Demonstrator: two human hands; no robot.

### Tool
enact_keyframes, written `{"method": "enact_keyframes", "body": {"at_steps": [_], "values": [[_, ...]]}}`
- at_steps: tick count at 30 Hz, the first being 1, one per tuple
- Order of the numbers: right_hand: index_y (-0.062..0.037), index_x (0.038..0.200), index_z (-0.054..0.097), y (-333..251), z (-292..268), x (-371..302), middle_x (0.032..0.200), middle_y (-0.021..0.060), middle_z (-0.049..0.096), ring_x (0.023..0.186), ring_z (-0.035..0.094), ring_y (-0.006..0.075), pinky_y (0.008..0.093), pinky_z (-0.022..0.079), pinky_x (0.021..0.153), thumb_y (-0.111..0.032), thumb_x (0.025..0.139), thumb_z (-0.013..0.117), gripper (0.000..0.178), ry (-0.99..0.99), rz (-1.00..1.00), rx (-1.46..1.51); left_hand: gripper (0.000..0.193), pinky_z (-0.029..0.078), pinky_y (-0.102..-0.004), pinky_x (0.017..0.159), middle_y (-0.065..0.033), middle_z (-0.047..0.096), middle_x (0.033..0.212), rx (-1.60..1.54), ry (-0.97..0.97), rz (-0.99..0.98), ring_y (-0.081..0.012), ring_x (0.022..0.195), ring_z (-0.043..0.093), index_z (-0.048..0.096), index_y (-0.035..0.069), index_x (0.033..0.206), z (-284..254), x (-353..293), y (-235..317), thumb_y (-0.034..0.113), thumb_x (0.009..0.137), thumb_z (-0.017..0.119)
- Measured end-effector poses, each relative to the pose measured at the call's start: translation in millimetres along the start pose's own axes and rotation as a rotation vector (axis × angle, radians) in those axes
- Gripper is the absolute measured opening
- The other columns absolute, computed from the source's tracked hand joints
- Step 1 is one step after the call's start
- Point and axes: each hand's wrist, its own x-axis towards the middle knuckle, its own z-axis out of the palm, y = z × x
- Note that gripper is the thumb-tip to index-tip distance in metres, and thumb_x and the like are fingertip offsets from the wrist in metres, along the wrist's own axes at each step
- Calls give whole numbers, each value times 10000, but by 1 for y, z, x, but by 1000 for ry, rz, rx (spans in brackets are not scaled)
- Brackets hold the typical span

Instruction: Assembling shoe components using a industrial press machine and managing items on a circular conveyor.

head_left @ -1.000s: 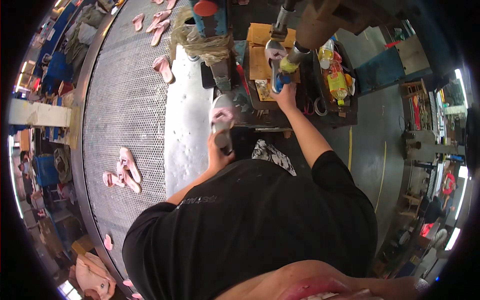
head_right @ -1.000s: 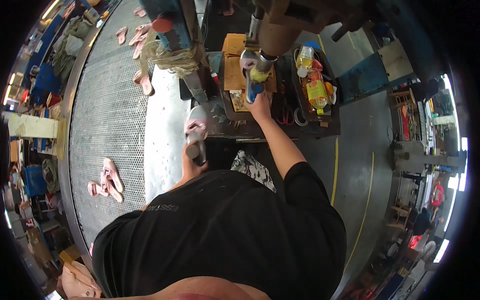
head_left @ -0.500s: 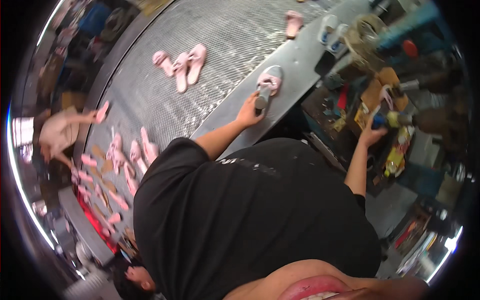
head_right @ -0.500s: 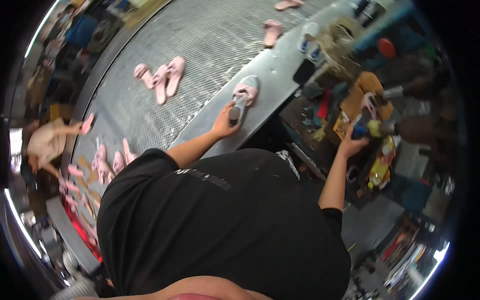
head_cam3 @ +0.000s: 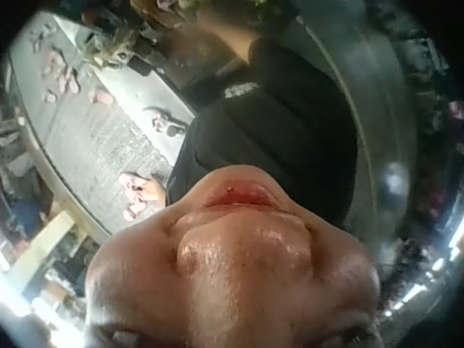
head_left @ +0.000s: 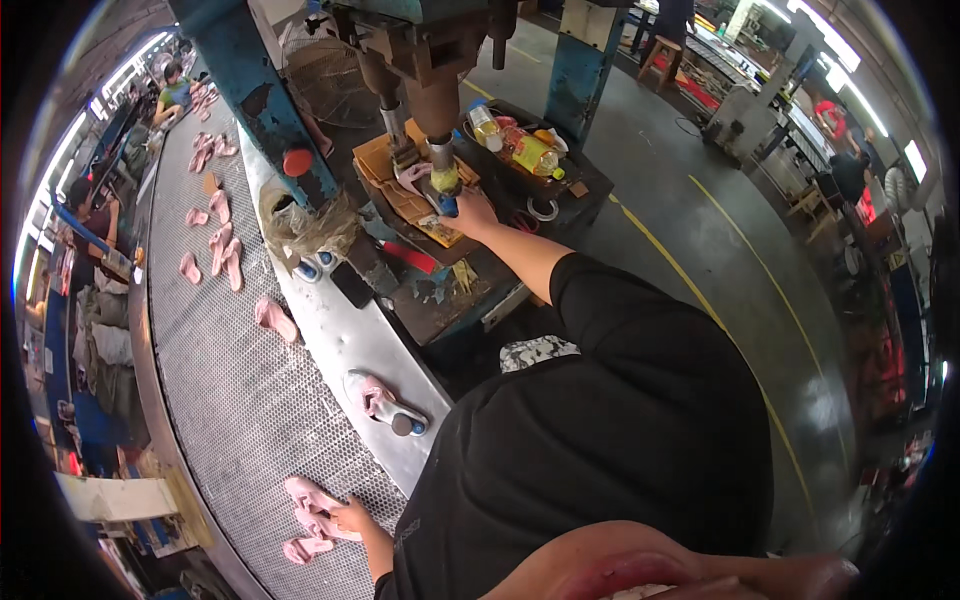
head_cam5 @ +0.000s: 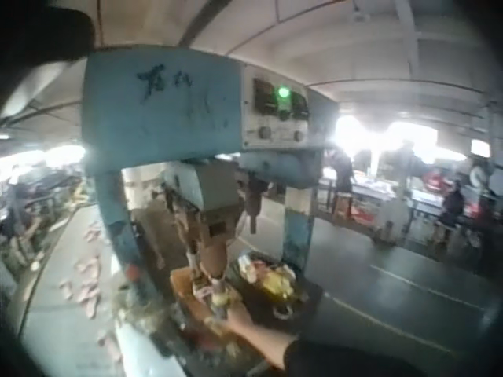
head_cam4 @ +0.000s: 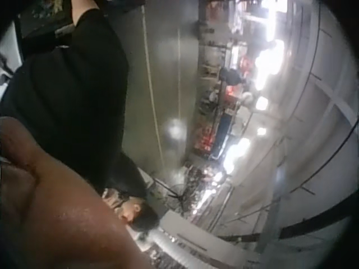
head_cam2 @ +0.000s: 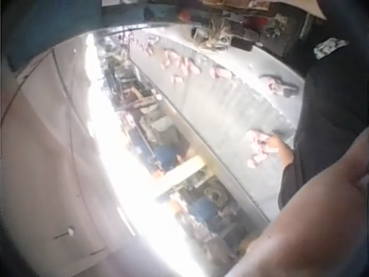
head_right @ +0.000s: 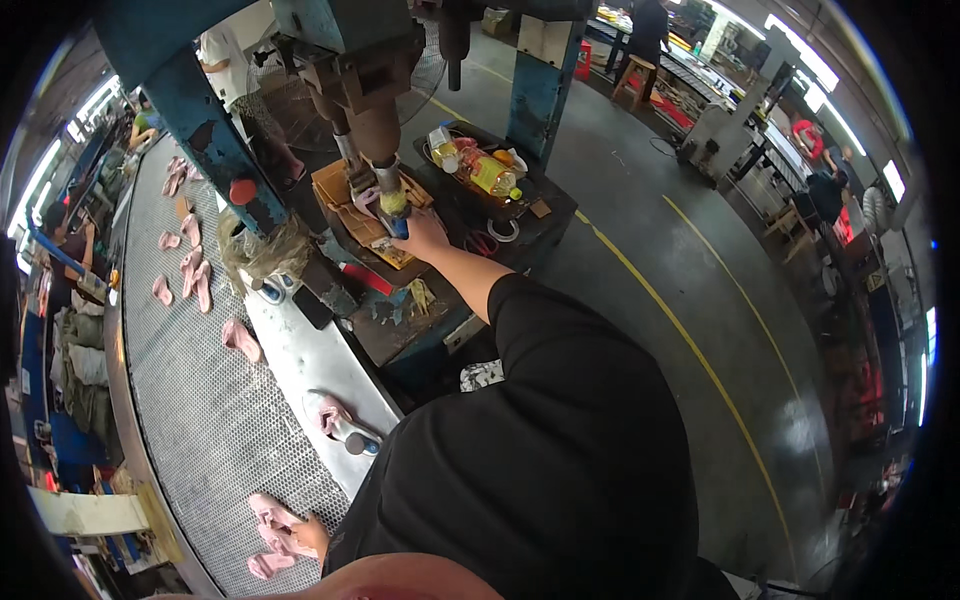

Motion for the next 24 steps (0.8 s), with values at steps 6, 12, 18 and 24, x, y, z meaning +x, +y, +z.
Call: {"method": "enact_keyframes", "body": {"at_steps": [6,12,18,24], "values": [[-5,1291,376,19,11,-32,1207,248,535,1137,511,406,442,423,945,-246,662,788,790,219,-10,42,567,444,-527,867,-245,547,1104,-111,-89,-111,-397,1008,548,500,-69,1141,-13,10,49,296,751,690],[-42,1241,428,-12,25,-132,1114,215,577,1041,570,393,433,464,895,-195,598,796,756,153,106,255,163,514,-265,707,-136,632,899,-1764,-638,-311,-174,778,605,588,1,1015,-20,-6,23,39,856,582],[-15,1149,529,-71,12,-193,1046,165,635,964,639,258,356,487,862,-326,691,809,620,-14,24,485,266,498,-308,885,-164,597,1073,-2293,-1063,-112,-231,950,587,523,-3,1126,-130,-113,136,109,895,591],[-93,1299,470,-141,17,-209,1125,128,554,1044,565,248,360,438,935,-178,656,779,718,-206,-282,823,463,452,-442,994,-155,573,1161,-2013,-1746,100,-287,1082,570,464,-14,1213,-166,-152,276,-19,772,606]]}}
